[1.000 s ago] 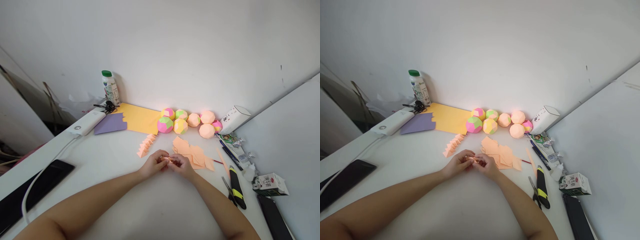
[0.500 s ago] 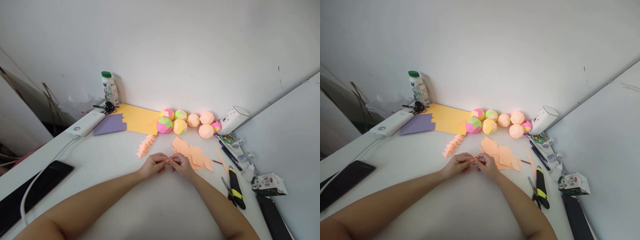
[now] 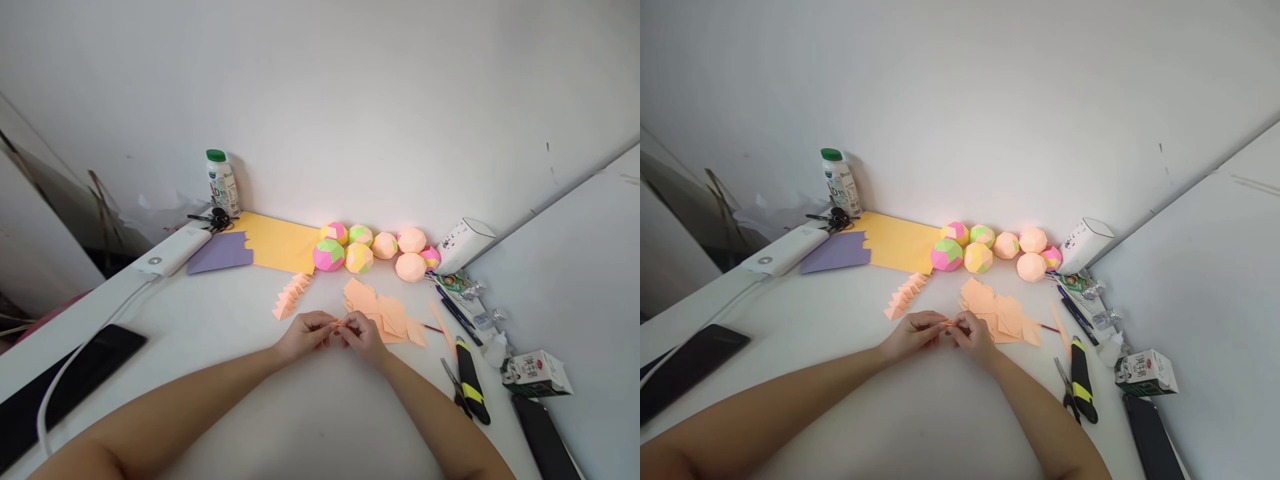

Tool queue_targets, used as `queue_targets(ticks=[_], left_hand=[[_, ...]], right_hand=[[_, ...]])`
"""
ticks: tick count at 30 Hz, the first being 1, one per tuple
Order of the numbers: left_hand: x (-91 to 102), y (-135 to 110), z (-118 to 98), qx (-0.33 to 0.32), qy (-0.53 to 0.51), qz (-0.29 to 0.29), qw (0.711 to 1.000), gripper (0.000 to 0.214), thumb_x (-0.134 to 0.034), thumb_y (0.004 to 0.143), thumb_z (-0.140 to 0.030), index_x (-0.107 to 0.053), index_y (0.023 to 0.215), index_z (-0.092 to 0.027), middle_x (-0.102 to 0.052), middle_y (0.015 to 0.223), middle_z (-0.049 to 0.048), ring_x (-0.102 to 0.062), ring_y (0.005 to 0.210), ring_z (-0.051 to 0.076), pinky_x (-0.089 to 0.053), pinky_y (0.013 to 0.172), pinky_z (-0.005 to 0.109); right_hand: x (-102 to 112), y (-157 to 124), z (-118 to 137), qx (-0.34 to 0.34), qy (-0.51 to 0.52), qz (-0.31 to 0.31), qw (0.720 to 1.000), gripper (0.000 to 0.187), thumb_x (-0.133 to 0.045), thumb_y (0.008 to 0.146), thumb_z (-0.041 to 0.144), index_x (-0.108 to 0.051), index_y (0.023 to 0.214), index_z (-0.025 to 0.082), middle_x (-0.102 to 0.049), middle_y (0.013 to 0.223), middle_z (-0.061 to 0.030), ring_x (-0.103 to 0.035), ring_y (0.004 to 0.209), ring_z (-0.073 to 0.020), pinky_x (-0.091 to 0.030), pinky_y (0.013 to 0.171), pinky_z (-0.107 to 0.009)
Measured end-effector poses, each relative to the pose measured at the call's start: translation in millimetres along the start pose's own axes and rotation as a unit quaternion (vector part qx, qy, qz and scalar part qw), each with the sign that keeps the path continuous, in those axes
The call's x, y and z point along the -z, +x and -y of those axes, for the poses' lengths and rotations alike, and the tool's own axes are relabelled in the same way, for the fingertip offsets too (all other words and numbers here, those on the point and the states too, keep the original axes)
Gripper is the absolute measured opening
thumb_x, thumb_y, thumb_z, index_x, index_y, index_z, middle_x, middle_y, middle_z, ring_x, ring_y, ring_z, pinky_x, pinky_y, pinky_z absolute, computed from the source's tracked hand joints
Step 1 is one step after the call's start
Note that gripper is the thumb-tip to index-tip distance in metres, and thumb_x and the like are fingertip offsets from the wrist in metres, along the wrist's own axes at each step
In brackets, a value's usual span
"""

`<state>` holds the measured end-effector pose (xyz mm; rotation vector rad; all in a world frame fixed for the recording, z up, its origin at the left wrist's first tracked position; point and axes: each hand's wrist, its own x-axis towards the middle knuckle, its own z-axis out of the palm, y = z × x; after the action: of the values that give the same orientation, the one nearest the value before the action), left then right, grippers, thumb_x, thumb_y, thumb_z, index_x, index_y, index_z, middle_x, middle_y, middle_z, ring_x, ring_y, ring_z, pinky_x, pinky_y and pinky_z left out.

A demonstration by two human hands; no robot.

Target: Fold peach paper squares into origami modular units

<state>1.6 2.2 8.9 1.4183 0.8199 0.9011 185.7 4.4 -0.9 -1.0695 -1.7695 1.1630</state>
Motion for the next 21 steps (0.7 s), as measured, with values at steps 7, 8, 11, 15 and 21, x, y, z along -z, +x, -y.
queue_targets(ticks=[7,8,11,15,21], left_hand=[[-0.5,0.8,0.1,0.010,-0.007,0.005,1.000,0.030,-0.052,0.082,-0.041,-0.067,0.092,-0.017,-0.063,0.082,0.0057,-0.053,0.057,0.010,-0.042,0.048,0.021],[-0.5,1.0,0.5,0.006,-0.006,0.007,1.000,0.030,-0.052,0.082,-0.041,-0.068,0.091,-0.017,-0.063,0.084,0.0060,-0.053,0.057,0.010,-0.042,0.047,0.021],[-0.1,1.5,3.1,-0.009,-0.003,0.008,1.000,0.030,-0.052,0.082,-0.041,-0.069,0.090,-0.017,-0.061,0.088,0.0071,-0.052,0.055,0.009,-0.042,0.046,0.021],[0.5,2.1,7.2,-0.017,0.003,0.011,1.000,0.031,-0.052,0.082,-0.041,-0.070,0.090,-0.016,-0.060,0.090,0.0084,-0.052,0.055,0.009,-0.042,0.046,0.020],[0.5,1.5,6.4,-0.018,0.005,0.011,1.000,0.031,-0.052,0.082,-0.042,-0.070,0.090,-0.018,-0.061,0.090,0.0084,-0.052,0.056,0.009,-0.042,0.045,0.020]], right_hand=[[0.4,1.0,-2.9,-0.016,0.022,0.008,1.000,0.016,-0.056,0.081,0.033,-0.051,0.079,0.018,-0.062,0.067,-0.0016,-0.057,0.050,-0.0108,-0.048,0.049,-0.025],[0.4,1.1,-2.9,-0.017,0.022,0.010,1.000,0.017,-0.057,0.081,0.033,-0.051,0.078,0.018,-0.062,0.067,-0.0015,-0.056,0.050,-0.0107,-0.047,0.049,-0.024],[0.5,1.5,-2.6,-0.021,0.025,0.009,0.999,0.018,-0.057,0.080,0.034,-0.051,0.077,0.018,-0.062,0.066,-0.0011,-0.056,0.050,-0.0108,-0.047,0.049,-0.024],[1.0,1.8,-2.6,-0.027,0.027,0.006,0.999,0.019,-0.057,0.080,0.035,-0.050,0.077,0.018,-0.061,0.065,-0.0008,-0.056,0.050,-0.0108,-0.048,0.049,-0.025],[0.9,1.5,-3.2,-0.029,0.025,-0.001,0.999,0.019,-0.058,0.079,0.035,-0.051,0.077,0.018,-0.062,0.065,-0.0010,-0.056,0.049,-0.0106,-0.048,0.048,-0.024]])
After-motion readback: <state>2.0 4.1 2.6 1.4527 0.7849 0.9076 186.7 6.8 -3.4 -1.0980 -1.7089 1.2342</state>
